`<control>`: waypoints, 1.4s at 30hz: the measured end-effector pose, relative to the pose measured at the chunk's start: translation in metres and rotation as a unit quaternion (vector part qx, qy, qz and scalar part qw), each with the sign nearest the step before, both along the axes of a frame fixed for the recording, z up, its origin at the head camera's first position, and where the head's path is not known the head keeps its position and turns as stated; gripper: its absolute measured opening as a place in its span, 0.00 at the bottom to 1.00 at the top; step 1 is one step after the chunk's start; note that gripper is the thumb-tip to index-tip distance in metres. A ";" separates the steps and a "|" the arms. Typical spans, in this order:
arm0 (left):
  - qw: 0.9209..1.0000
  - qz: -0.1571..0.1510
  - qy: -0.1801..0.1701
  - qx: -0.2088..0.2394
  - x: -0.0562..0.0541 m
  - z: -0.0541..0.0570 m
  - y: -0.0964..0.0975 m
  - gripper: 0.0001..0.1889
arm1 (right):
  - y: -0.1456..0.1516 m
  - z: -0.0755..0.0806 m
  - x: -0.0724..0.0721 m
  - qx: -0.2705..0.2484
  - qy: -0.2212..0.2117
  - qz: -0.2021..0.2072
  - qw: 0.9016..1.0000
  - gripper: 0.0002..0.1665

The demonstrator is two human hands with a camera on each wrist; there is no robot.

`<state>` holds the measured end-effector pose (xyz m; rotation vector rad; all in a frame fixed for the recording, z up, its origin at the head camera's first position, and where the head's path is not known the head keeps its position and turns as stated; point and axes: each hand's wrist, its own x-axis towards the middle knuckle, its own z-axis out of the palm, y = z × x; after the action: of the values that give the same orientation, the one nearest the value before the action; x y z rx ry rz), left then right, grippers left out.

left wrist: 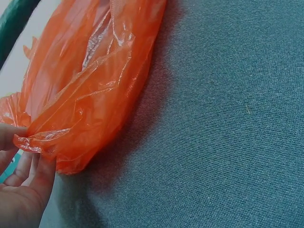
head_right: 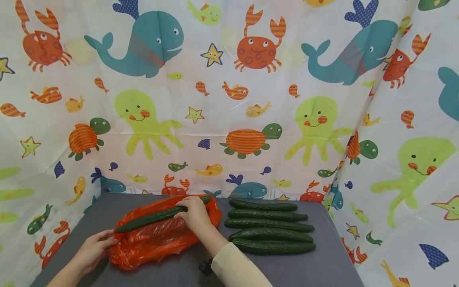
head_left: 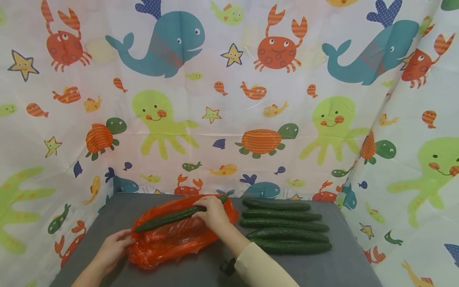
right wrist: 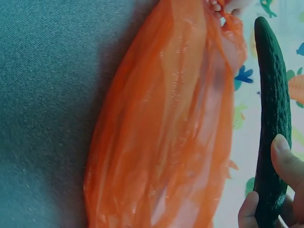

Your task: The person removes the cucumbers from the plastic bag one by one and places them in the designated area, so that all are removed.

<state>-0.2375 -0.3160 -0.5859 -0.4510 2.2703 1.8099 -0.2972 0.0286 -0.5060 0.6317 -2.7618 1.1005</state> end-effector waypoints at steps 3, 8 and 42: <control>1.000 0.000 0.001 -0.001 0.000 0.000 0.001 0.31 | 0.003 0.008 0.005 -0.006 0.006 -0.003 1.000 0.21; 1.000 -0.004 -0.001 -0.003 0.001 0.003 0.001 0.31 | 0.010 0.025 0.013 -0.014 0.009 -0.006 1.000 0.22; 1.000 0.001 -0.012 0.003 -0.001 -0.003 0.005 0.32 | 0.090 0.044 0.032 -0.081 0.025 -0.029 0.996 0.21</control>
<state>-0.2381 -0.3107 -0.5889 -0.4723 2.2488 1.8013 -0.2651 0.1181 -0.4621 0.5479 -2.5978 1.2632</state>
